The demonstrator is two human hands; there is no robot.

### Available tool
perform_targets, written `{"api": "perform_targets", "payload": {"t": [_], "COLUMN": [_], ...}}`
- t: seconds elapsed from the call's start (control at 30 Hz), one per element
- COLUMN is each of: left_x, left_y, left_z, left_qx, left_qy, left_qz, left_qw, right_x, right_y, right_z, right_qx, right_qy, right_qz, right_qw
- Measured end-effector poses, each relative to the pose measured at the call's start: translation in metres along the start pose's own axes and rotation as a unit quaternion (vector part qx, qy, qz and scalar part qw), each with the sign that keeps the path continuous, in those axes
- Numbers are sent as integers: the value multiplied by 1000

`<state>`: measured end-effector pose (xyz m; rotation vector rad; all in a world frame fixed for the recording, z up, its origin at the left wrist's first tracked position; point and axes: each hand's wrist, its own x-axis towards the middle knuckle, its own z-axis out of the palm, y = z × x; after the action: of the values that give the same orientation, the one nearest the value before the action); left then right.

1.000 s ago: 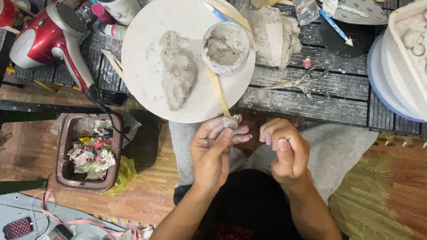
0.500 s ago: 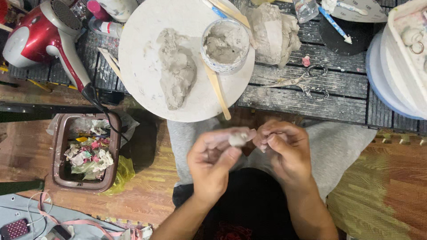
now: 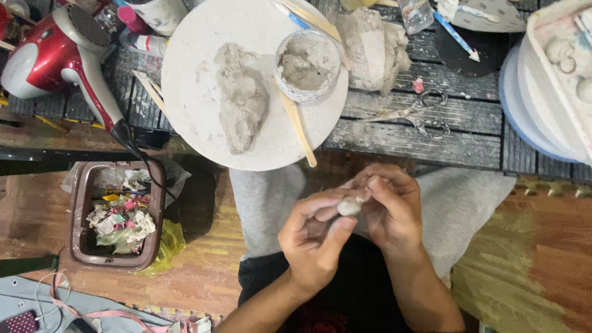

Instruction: The person shapes a small piece of clay into a figurine using a wooden sculpting tool and their fingers. They repeatedly smooth and refine the surface of the clay object while seated at a cluttered workbench.

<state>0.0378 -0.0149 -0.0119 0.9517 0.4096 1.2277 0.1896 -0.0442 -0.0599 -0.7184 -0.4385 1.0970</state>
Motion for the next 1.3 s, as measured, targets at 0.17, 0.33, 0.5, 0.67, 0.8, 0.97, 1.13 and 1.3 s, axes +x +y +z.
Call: {"api": "perform_targets", "payload": {"t": [0.17,0.33,0.5,0.67,0.8,0.97,1.13,1.3], "left_x": [5,6,8,8,6,-3,-5,-1], "left_y": [-1,-5,-12,-17,-24,-27,-29,-25], "left_z": [0,3,-2,-3,1,-1,3,3], "left_qx": [13,20,-35,-8,-2,31,12,0], "left_qy": [1,19,56,57,59,76,71,74], "left_qz": [46,14,-41,-32,-20,-12,-22,-34], "left_qw": [999,1000,997,998,998,997,997,997], "right_x": [-3,-6,-5,0,3,-1,-6,-6], "right_y": [1,5,7,6,2,5,11,11], "right_z": [15,34,37,28,23,25,34,40], "right_qx": [-76,-285,-308,-191,-84,-206,-366,-402], "right_qy": [26,44,73,82,110,116,136,136], "right_qz": [-76,-188,-181,-119,-44,-130,-228,-253], "right_qw": [994,939,931,971,989,963,892,869]}}
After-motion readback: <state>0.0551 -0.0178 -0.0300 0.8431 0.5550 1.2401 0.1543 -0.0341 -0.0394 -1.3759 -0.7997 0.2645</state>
